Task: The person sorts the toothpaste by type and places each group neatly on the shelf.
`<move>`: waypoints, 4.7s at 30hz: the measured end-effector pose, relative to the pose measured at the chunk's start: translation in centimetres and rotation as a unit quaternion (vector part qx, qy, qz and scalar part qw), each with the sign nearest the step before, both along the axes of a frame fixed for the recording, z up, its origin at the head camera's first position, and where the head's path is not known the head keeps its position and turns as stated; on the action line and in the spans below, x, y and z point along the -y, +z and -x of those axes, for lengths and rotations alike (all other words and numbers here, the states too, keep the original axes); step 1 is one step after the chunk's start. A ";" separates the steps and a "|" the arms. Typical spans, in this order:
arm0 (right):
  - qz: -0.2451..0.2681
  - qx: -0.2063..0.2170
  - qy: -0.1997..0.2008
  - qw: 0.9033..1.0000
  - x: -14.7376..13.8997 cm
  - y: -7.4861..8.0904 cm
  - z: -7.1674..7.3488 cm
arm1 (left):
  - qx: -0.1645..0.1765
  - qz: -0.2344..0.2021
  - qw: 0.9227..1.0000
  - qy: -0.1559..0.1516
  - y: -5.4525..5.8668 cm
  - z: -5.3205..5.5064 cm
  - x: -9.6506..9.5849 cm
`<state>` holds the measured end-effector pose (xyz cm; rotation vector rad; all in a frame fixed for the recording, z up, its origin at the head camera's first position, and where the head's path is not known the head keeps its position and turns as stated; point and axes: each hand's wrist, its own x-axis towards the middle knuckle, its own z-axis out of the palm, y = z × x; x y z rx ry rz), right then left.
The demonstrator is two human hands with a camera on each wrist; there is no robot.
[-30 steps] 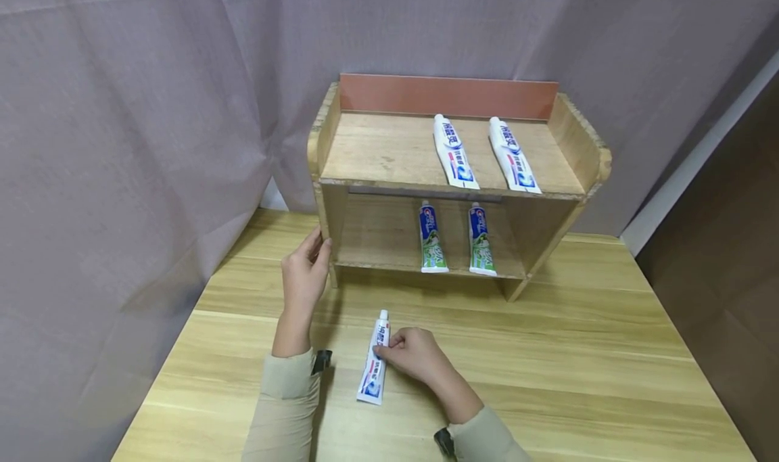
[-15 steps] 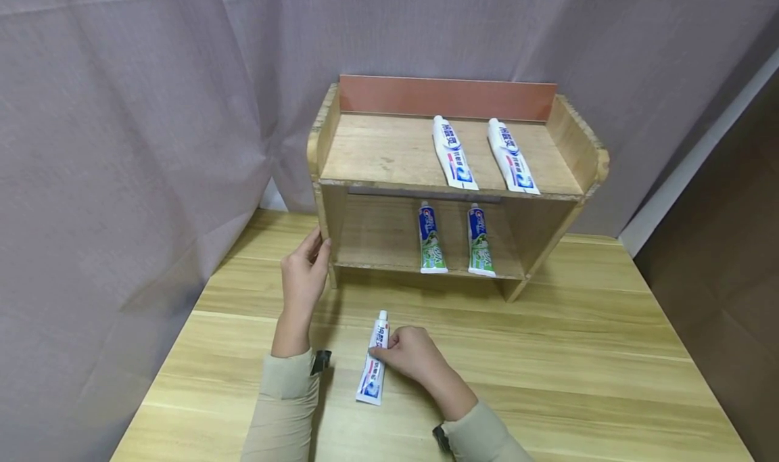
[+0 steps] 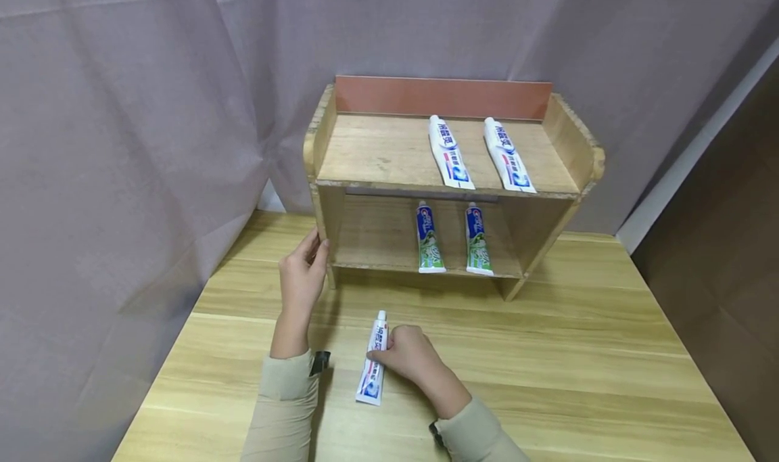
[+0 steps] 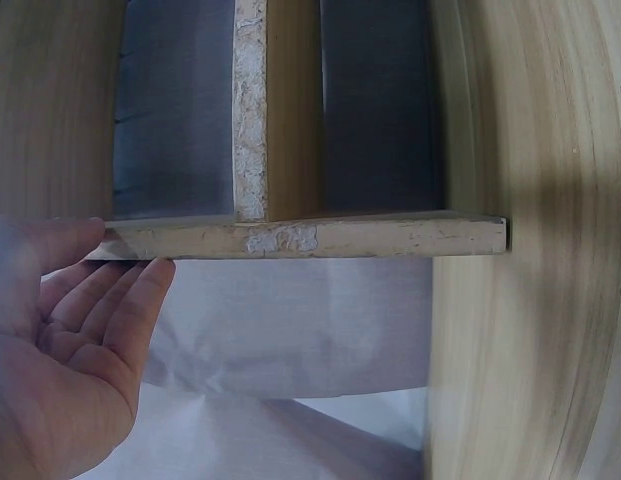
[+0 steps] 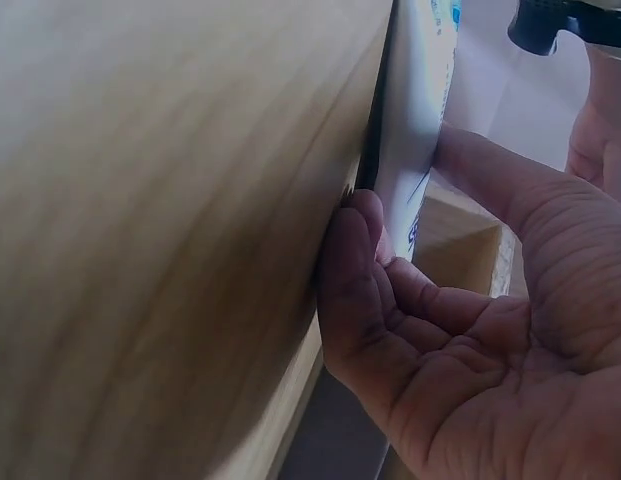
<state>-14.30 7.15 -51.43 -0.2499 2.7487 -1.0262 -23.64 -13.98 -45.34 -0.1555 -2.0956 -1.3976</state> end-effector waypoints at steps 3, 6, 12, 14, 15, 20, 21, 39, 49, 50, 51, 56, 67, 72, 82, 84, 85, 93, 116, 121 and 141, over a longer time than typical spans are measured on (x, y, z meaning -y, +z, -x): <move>0.001 -0.002 0.003 1.000 0.0 0.1 0.0 | -0.002 0.002 1.000 0.000 0.1 0.0 0.1; 0.004 0.000 0.007 1.000 0.0 0.1 0.1 | -0.002 0.001 1.000 -0.005 0.1 0.0 0.1; 0.005 0.018 0.007 1.000 -0.2 0.1 0.2 | 0.005 -0.006 1.000 -0.007 -0.1 0.0 0.1; 0.006 0.021 0.007 1.000 -0.3 0.0 0.2 | 0.006 -0.007 1.000 -0.006 -0.1 0.1 0.1; 0.006 0.022 0.007 1.000 -0.3 0.1 0.2 | 0.006 -0.007 1.000 -0.004 -0.2 0.1 0.1; 0.008 0.017 0.015 1.000 -0.5 0.0 0.4 | 0.003 -0.010 1.000 -0.004 -0.1 0.1 0.1; 0.010 0.017 0.016 1.000 -0.5 0.0 0.4 | 0.003 -0.010 1.000 -0.003 -0.1 0.1 0.1; 0.047 0.055 0.042 0.996 -1.2 -0.2 0.5 | -0.005 -0.005 1.000 -0.001 0.0 0.1 0.1; 0.063 0.046 0.047 0.996 -1.8 -0.5 0.7 | 0.006 0.005 1.000 -0.004 -0.1 0.1 0.1; 0.067 0.046 0.048 0.996 -1.9 -0.6 0.8 | 0.006 0.005 1.000 -0.005 -0.1 0.1 0.1; 0.071 0.048 0.048 0.995 -2.0 -0.6 0.8 | 0.006 0.006 1.000 -0.006 -0.1 0.0 0.1; 0.090 0.058 0.047 0.993 -2.4 -0.6 0.9 | 0.009 0.004 1.000 -0.009 -0.1 0.0 0.1; 0.120 0.068 0.039 0.990 -2.8 -0.3 1.1 | 0.003 0.006 1.000 -0.005 -0.1 0.1 0.1; 0.139 0.062 0.032 0.988 -2.9 -0.2 1.1 | 0.003 0.001 1.000 -0.002 -0.1 0.1 0.1; 0.176 0.070 0.018 0.982 -3.1 0.6 1.0 | -0.002 -0.001 1.000 -0.004 0.0 0.1 0.1; 0.175 0.068 0.014 0.982 -3.1 0.7 1.0 | -0.002 0.000 1.000 -0.004 -0.1 0.2 0.1; 0.175 0.067 0.011 0.982 -3.2 0.8 1.1 | 0.000 -0.001 1.000 -0.004 -0.1 0.2 0.1; 0.174 0.047 0.006 0.984 -3.4 1.0 1.2 | 0.003 -0.004 1.000 -0.003 -0.2 0.2 0.1; 0.163 0.002 0.008 0.987 -3.6 2.0 1.6 | 0.000 -0.002 1.000 -0.005 -0.1 0.2 0.0; 0.156 0.005 0.003 0.988 -3.7 2.4 1.7 | 0.000 -0.001 1.000 -0.007 -0.2 0.2 0.1; 0.153 -0.024 0.010 0.988 -3.8 5.1 2.3 | -0.006 0.006 1.000 -0.006 -0.1 0.1 0.1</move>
